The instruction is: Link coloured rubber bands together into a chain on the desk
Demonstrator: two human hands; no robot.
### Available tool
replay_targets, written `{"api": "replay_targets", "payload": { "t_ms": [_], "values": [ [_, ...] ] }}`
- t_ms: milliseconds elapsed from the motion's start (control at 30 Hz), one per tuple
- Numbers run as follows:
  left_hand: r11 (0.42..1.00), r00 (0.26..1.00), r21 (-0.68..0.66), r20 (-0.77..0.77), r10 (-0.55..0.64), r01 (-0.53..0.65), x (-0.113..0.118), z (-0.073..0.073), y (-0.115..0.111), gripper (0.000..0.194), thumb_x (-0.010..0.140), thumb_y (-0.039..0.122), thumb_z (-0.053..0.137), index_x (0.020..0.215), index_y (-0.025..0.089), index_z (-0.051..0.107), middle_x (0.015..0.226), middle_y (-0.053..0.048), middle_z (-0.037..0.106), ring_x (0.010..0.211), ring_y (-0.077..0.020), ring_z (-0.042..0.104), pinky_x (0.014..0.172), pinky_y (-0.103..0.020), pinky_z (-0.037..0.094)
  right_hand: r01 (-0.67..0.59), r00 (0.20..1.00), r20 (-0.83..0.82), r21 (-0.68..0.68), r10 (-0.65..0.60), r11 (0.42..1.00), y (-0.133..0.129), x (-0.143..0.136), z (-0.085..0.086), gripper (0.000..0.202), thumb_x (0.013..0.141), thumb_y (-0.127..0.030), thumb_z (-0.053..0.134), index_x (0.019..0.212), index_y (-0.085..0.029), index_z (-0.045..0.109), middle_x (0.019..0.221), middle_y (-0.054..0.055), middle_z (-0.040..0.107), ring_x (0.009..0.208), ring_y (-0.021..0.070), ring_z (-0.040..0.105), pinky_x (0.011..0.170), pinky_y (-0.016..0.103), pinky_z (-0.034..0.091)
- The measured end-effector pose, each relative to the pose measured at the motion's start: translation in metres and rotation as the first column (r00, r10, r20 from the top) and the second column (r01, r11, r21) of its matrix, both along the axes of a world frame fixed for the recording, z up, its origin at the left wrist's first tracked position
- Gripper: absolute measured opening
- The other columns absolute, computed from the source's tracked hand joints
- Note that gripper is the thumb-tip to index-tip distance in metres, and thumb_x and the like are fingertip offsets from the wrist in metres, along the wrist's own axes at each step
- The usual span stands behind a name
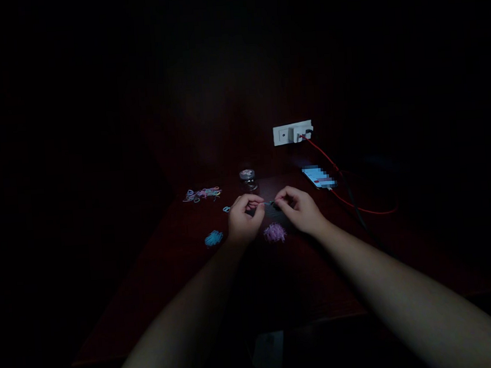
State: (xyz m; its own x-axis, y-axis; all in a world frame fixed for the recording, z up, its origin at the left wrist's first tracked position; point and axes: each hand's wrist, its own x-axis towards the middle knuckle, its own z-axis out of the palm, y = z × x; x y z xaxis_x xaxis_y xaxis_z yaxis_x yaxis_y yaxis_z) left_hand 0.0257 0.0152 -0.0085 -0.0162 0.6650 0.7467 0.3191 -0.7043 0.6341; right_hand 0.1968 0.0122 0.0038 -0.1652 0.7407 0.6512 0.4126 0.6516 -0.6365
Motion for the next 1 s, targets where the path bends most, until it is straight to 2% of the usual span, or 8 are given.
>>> {"api": "replay_targets", "payload": {
  "t_ms": [133,233,367,567,800,1000],
  "values": [
    [1.0,0.998,0.014,-0.054,-0.015,0.016,0.0008,0.0005,-0.0018,0.006,0.076,0.014,0.061,0.081,0.017,0.064,0.079,-0.003,0.064,0.071,-0.0127,0.059,0.069,-0.025,0.05,-0.054,0.999,-0.006,-0.026,0.054,0.998,-0.0041,-0.0021,0.0028,0.017,0.084,-0.029,0.057,0.089,-0.016,0.066,0.078,0.004,0.064,0.07,0.0155,0.058,0.064,0.027,0.044],
    [0.999,0.996,0.03,-0.087,-0.013,0.016,0.0018,0.0003,-0.0025,0.007,0.076,0.014,0.062,0.082,0.017,0.064,0.079,-0.003,0.064,0.072,-0.013,0.06,0.069,-0.025,0.05,-0.081,0.996,0.029,-0.023,0.082,0.996,-0.0059,-0.0036,0.0036,0.015,0.085,-0.026,0.056,0.085,-0.015,0.066,0.077,0.004,0.064,0.072,0.016,0.059,0.065,0.027,0.044],
    [0.999,0.996,0.029,-0.087,-0.017,0.02,0.002,-0.0004,-0.0019,0.008,0.075,0.015,0.063,0.082,0.018,0.064,0.079,-0.003,0.065,0.073,-0.0134,0.06,0.069,-0.025,0.051,-0.073,0.996,0.049,0.009,0.072,0.997,-0.0046,-0.0031,0.0026,0.014,0.085,-0.024,0.055,0.08,-0.015,0.065,0.076,0.004,0.063,0.071,0.0157,0.058,0.065,0.027,0.044],
    [1.0,0.995,-0.008,-0.095,-0.011,0.011,0.001,-0.0009,-0.0014,0.007,0.078,0.017,0.061,0.085,0.018,0.064,0.082,-0.003,0.065,0.075,-0.0141,0.061,0.071,-0.026,0.05,-0.078,0.997,0.021,-0.029,0.079,0.997,-0.0052,-0.0034,0.0034,0.011,0.084,-0.023,0.055,0.08,-0.015,0.062,0.075,0.004,0.063,0.069,0.0154,0.057,0.063,0.026,0.042],
    [0.999,0.984,-0.054,-0.178,-0.006,-0.004,0.0008,-0.0006,-0.0034,0.016,0.079,0.019,0.063,0.095,0.02,0.062,0.087,-0.003,0.066,0.078,-0.0144,0.061,0.071,-0.027,0.047,-0.079,0.997,0.01,-0.05,0.08,0.996,-0.0049,-0.0033,0.0022,0.014,0.085,-0.026,0.054,0.081,-0.015,0.062,0.077,0.004,0.063,0.069,0.0153,0.056,0.062,0.026,0.042],
    [0.994,0.982,-0.103,-0.191,0.002,-0.022,0.0,-0.0001,-0.0027,0.008,0.083,0.022,0.058,0.087,0.019,0.065,0.082,-0.002,0.067,0.076,-0.0142,0.061,0.067,-0.026,0.046,-0.071,0.997,0.03,-0.041,0.073,0.997,-0.0061,-0.0041,0.0041,0.012,0.084,-0.024,0.054,0.08,-0.015,0.062,0.075,0.004,0.062,0.069,0.0152,0.056,0.062,0.026,0.041]
  ]
}}
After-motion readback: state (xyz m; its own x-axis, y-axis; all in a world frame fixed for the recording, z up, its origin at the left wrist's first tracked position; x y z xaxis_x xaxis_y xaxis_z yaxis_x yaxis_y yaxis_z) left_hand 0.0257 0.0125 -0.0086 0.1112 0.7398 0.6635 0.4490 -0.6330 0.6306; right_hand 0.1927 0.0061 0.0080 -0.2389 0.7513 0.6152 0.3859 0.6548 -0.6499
